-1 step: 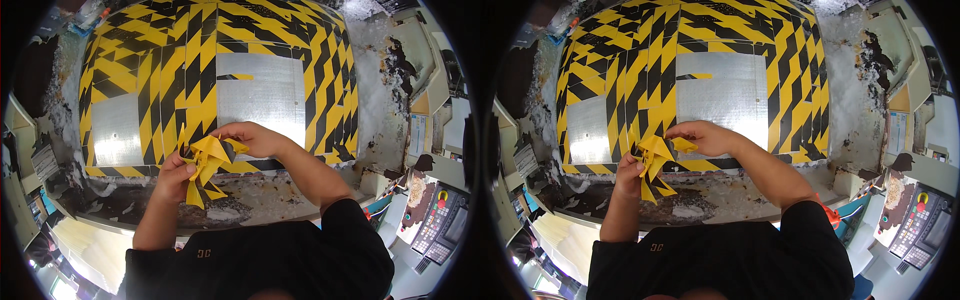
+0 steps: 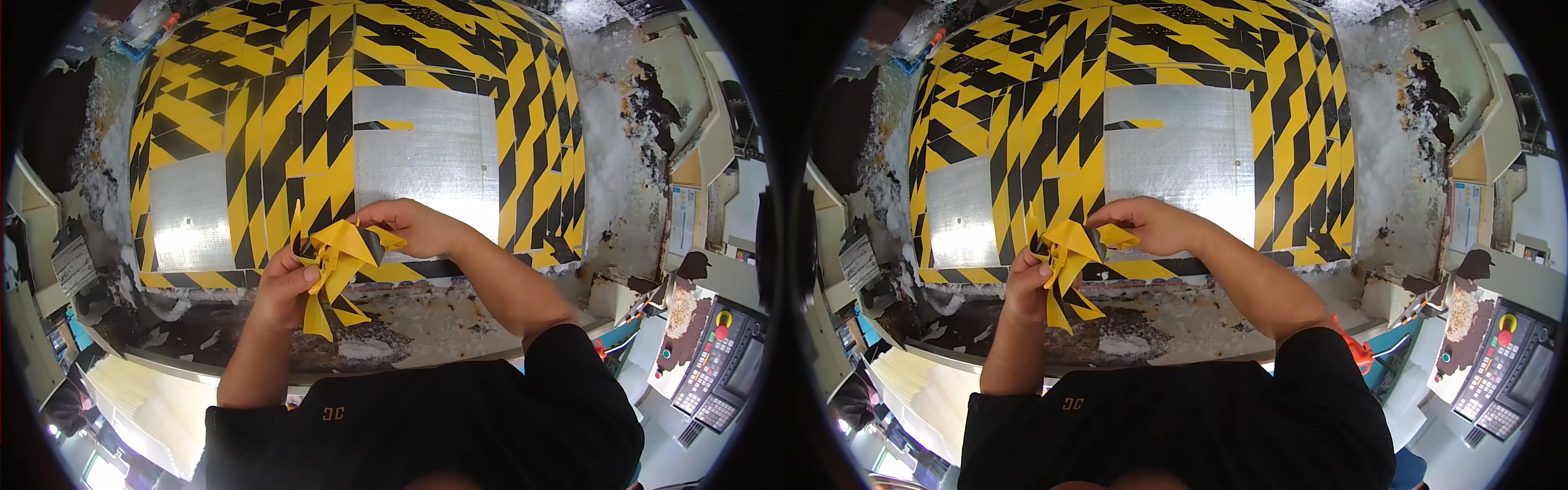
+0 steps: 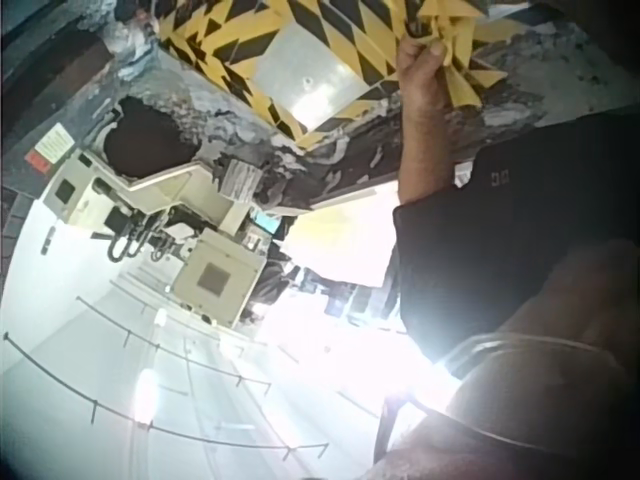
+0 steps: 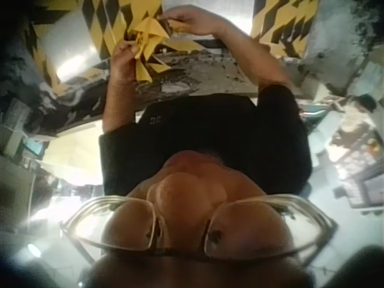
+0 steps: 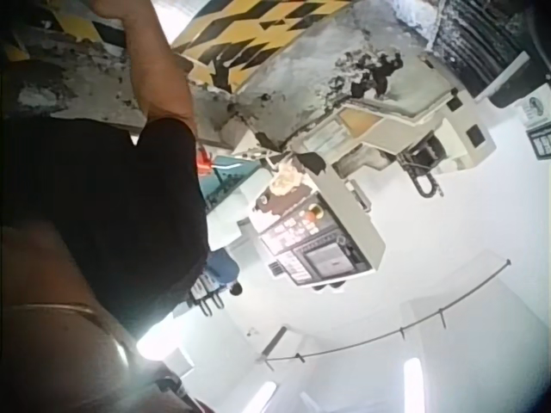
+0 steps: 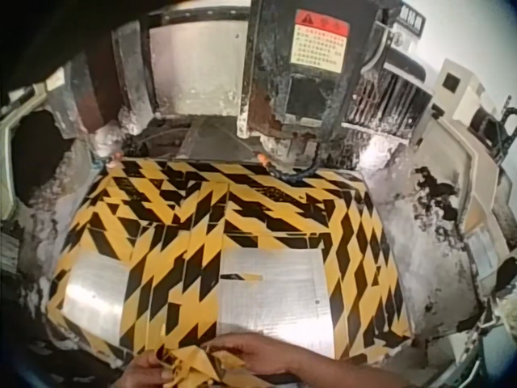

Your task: Removing yellow and black hazard tape from a metal machine surface using hands and a small scraping tool.

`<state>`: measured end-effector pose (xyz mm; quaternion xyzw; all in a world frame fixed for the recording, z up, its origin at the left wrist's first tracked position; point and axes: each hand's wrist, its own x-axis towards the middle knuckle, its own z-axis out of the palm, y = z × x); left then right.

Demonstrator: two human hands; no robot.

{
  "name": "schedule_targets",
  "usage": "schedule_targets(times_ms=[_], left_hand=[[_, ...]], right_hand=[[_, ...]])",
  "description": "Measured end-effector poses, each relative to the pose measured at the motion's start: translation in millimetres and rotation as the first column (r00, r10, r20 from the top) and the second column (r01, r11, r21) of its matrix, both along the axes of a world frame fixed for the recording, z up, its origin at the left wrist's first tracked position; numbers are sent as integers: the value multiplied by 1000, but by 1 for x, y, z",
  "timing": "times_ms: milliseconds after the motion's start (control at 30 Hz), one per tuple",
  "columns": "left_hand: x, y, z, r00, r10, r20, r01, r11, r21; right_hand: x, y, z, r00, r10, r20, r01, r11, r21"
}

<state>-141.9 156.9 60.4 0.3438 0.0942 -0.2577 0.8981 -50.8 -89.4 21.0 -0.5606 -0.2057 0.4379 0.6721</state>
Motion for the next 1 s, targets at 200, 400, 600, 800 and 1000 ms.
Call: schedule_targets(times_ms=[200, 400, 600, 800, 1000], left_hand=[[7, 9, -4, 999, 20, 38, -16, 995, -96], [26, -16, 4, 865, 479, 153, -488, 726, 485], [68, -51, 24, 891, -238, 387, -329, 247, 911], [130, -94, -3, 724, -510, 465, -549, -17, 836], [162, -115, -48, 626, -755, 196, -562, -263, 784]], right_hand=[[-3, -6, 5, 910, -4, 414, 174, 912, -372], [-8, -39, 13, 922, -386, -20, 364, 884, -294], [-31, -93, 20, 900, -322, 295, 427, 792, -437], [-15, -109, 1, 739, -672, -57, 611, 703, -363], [26, -89, -13, 534, -673, 511, 840, 492, -230]])
